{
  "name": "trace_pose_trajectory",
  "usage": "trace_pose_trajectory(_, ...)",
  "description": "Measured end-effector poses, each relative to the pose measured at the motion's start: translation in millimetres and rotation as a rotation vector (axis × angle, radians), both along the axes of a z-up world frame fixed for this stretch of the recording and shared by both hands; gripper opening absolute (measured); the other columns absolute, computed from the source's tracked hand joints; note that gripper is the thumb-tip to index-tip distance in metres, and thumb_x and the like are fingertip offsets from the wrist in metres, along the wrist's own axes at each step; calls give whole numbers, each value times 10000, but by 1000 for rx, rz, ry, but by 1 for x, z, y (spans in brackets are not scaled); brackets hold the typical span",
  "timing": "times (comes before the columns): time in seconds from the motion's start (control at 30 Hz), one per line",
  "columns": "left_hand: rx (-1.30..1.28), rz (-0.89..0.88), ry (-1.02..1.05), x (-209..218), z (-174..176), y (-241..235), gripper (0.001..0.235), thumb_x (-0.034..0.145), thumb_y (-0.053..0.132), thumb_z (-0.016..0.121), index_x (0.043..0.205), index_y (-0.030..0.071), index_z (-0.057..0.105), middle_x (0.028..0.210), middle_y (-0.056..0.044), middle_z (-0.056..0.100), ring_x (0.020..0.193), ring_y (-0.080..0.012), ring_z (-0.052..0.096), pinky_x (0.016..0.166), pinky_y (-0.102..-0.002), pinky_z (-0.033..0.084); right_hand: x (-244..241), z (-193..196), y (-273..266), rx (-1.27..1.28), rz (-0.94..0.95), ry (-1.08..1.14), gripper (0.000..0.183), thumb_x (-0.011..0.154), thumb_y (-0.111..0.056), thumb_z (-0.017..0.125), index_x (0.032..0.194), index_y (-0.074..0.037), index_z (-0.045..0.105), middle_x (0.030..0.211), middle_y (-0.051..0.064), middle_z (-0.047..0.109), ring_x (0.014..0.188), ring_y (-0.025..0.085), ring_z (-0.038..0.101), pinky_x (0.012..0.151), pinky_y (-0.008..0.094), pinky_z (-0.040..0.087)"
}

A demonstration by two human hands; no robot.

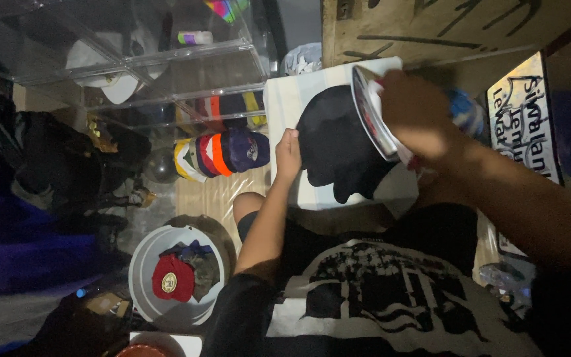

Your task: The person irons a black piece of clothing on a small white board. They then dip the clothing into a blue bucket of water, wring it out, and place it back on the board to iron again.

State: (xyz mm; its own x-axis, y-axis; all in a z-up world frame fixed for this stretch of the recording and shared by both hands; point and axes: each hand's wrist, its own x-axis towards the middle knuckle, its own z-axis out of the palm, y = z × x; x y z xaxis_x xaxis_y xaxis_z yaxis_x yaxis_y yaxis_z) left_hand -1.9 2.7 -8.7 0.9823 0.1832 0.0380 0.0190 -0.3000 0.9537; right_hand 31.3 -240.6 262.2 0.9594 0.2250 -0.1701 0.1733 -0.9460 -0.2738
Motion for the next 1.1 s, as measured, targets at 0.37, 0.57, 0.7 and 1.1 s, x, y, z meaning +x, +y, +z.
trace_pose_trajectory(0.37,15,-11,5,3,2,1,355,1075,316,309,891,91,513,650,-57,468,620,-172,459,547,-319,402,-15,-2,12,-269,-124,-36,315,1053,-275,419,1146,-57,626,813,131,717,749,321,739,611,447,581)
trace_pose_trajectory(0.57,35,-5,26,5,-3,4,344,1070,308,297,883,108,506,644,-26,456,606,-160,444,541,-302,394,27,-66,7,-158,61,-301,231,979,-297,483,913,-97,577,664,72,641,614,289,711,437,405,547)
trace_pose_trajectory(0.7,19,-9,45,-1,7,1,348,1073,310,304,886,113,522,647,2,456,605,-127,430,541,-277,388,5,-75,-7,-193,152,-546,231,965,-320,586,899,-100,606,662,54,636,588,215,682,468,332,524)
trace_pose_trajectory(1.1,79,10,-104,-6,16,-6,352,1046,353,302,806,121,416,631,35,369,584,-112,379,558,-330,313,-6,3,25,0,-114,29,421,1044,-297,304,1005,-17,616,887,236,686,802,431,674,643,527,507)
